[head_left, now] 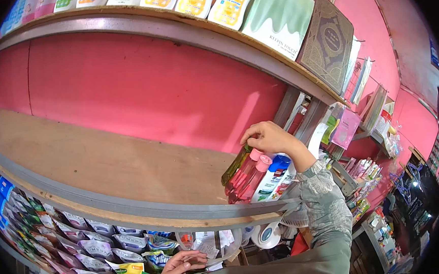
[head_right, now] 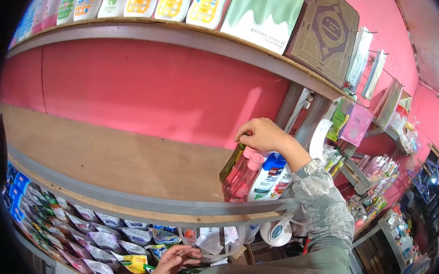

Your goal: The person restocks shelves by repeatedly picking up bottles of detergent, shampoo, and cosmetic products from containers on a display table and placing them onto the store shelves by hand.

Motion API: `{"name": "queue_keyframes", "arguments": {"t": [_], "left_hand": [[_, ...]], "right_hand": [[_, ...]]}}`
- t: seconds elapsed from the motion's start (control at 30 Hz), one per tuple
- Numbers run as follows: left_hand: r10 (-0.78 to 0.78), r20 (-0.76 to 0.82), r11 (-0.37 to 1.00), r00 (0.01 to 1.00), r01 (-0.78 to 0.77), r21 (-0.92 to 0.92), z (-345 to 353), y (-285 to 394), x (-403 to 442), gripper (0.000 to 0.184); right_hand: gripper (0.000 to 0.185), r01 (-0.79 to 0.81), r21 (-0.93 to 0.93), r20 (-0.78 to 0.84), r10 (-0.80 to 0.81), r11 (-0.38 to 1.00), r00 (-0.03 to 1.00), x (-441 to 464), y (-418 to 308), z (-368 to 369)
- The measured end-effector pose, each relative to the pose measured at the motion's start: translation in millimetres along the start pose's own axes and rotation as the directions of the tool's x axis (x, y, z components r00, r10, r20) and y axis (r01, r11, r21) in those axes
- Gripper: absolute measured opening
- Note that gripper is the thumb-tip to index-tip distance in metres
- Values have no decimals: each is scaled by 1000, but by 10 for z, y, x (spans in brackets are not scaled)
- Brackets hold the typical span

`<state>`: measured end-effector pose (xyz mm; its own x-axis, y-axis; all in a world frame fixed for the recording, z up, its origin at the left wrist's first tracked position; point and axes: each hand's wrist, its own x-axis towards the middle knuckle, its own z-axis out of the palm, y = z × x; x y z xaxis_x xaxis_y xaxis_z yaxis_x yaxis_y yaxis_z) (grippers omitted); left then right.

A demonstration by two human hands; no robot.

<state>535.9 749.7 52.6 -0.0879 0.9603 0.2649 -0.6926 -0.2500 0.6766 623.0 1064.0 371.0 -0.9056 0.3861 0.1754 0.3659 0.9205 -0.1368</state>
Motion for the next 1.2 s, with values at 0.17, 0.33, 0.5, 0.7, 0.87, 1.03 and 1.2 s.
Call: {"name": "queue_keyframes", "arguments": {"t": [0.17,0.33,0.5,0.7,0.87,1.03,1.2], "left_hand": [[10,-14,999,1000,-9,37,47,-54,16,39],[108,-86,985,990,-95,145,355,-205,-119,38],[322,-303,944,897,-277,182,854,-764,-374,35],[437,-630,898,642,-347,270,1335,-1513,-846,25],[578,-711,812,400,-367,454,1612,-1493,-1502,22],[621,-769,726,152,-482,491,1653,-1568,-1972,20],[644,-758,714,102,-437,548,1563,-1330,-2503,18]], "right_hand": [[29,20,-11,-64,-21,1000,998,-106,-126,-157],[28,349,-127,-386,-371,928,845,-566,-255,-276],[27,590,-26,-502,-521,807,691,-1573,-460,-28],[20,639,702,-315,-667,316,675,-2449,-435,1309],[18,211,973,-86,-706,92,703,-2777,-918,2392],[19,-1,979,178,-860,202,479,-2856,-1503,2743],[21,-324,918,341,-870,228,356,-2776,-2263,3291]]}}
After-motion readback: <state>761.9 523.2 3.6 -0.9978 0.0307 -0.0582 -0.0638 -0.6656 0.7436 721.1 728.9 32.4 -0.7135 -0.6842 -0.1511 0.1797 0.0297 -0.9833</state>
